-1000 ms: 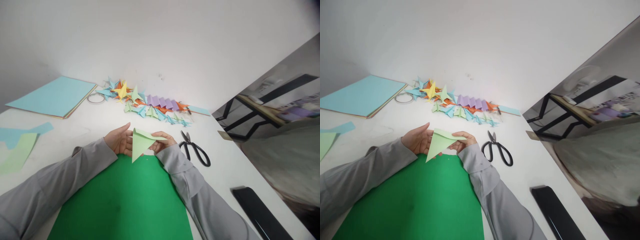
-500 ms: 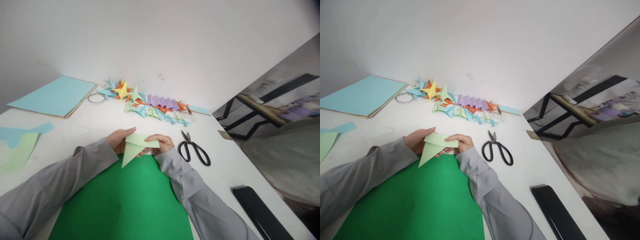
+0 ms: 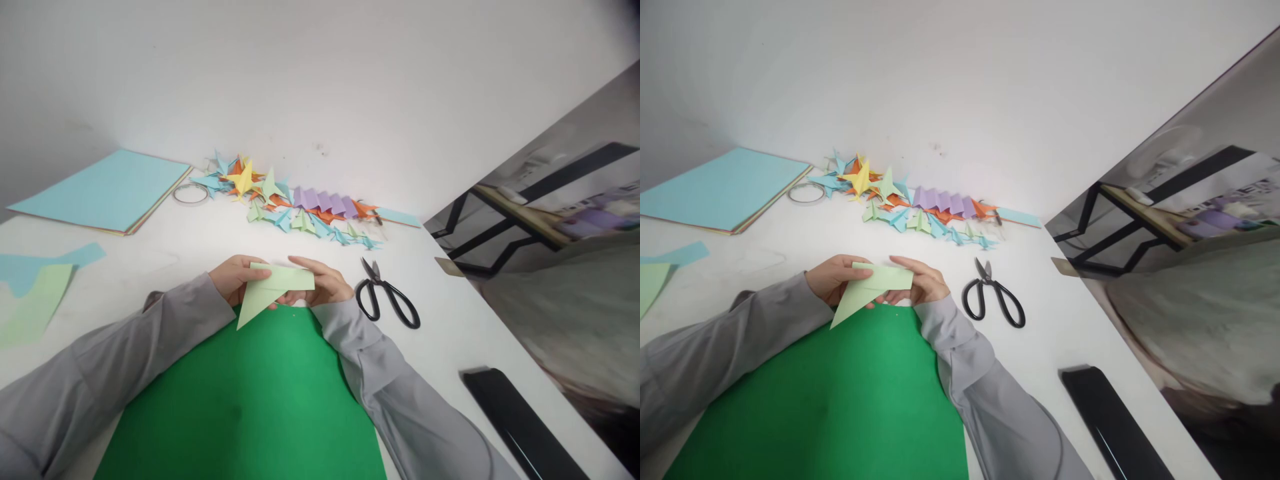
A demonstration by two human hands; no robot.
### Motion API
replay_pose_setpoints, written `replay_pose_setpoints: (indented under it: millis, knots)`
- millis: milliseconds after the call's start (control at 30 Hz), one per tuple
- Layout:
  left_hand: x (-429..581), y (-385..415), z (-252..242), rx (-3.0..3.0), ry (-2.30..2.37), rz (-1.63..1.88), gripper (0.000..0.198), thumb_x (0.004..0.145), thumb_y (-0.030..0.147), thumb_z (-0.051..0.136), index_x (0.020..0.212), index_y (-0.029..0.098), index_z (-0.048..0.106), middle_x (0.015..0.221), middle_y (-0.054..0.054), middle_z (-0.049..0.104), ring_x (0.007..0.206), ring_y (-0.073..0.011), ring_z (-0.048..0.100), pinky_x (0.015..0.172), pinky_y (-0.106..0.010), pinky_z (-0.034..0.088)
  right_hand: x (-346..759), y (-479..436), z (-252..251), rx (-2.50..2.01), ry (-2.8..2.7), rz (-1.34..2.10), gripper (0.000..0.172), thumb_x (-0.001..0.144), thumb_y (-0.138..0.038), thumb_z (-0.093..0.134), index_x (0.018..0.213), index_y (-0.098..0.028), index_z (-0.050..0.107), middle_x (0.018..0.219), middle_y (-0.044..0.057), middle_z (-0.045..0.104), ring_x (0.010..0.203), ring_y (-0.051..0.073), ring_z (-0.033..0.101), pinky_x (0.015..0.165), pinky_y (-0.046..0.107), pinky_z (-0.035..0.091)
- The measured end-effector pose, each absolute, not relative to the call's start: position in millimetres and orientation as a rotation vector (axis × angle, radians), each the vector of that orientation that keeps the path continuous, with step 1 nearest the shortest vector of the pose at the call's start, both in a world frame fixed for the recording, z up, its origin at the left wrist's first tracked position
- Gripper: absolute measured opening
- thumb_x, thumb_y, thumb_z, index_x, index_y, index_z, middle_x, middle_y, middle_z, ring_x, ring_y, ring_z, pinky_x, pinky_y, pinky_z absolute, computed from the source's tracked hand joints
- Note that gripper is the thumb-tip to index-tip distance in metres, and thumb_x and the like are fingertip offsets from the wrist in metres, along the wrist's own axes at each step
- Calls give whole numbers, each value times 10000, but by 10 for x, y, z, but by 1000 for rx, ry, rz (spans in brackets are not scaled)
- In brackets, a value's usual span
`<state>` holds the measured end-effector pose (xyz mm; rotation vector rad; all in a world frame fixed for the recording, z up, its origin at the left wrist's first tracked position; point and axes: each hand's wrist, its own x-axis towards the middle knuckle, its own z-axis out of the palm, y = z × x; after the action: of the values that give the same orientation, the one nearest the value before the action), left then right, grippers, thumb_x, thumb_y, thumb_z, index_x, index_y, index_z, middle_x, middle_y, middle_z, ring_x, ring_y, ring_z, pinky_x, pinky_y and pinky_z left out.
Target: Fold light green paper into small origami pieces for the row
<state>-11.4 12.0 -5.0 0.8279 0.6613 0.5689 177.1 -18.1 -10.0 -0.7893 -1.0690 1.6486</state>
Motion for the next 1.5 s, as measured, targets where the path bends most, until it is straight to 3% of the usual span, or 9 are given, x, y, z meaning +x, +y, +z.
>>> replay_pose_setpoints:
  millis: [100,233,333,500,700,833,1167,1500]
  knots:
    - [-104,99,-44,830,630,574,247,672,213,663,859,84,565,661,-128,681,627,-236,660,582,-356,532,1757,-166,-87,-826,-993,1630,357,720,-328,496,1035,-189,590,607,5,653,491,179,623,482,309,518]
    - [-66,58,-45,864,629,614,298,604,226,725,802,103,538,639,-100,673,635,-230,658,617,-363,527,1690,-162,-88,-1127,-1000,1537,277,698,-419,603,809,-166,619,507,-6,624,403,127,577,394,218,485]
    - [-46,38,-47,898,648,637,340,562,228,756,787,110,531,623,-74,669,600,-209,652,617,-350,525,1650,-177,-80,-1251,-1010,1478,292,606,-417,702,701,-159,604,448,-17,605,385,106,563,386,185,484]
    - [-45,36,-37,907,661,655,387,534,212,772,815,113,526,610,-46,664,576,-195,646,585,-322,520,1646,-181,-77,-1276,-956,1473,350,517,-425,754,690,-155,615,446,-26,607,372,95,560,393,188,498]
    - [-49,46,-80,992,648,683,454,481,177,792,837,106,519,622,-46,675,549,-168,628,530,-283,503,1639,-180,-93,-1256,-931,1473,376,473,-384,784,711,-144,620,443,-12,616,377,110,571,394,197,501]
    - [-37,34,-102,1023,639,718,533,440,137,802,888,113,515,647,-54,684,588,-200,640,552,-324,508,1631,-191,-82,-1260,-929,1466,376,461,-371,792,709,-143,623,440,-12,617,370,111,569,394,200,500]
    - [-11,3,20,890,794,732,423,542,475,723,683,85,643,573,-69,647,515,-166,595,504,-273,448,1640,-193,-123,-1205,-1063,1426,315,517,-370,768,694,-139,647,435,-7,616,363,106,561,376,187,477]
    - [12,15,-68,1036,1023,787,311,463,333,785,635,99,672,545,-35,644,489,-138,560,488,-265,420,1648,-205,-104,-1163,-1168,1402,276,515,-336,773,671,-141,654,433,-12,614,378,112,570,379,199,488]
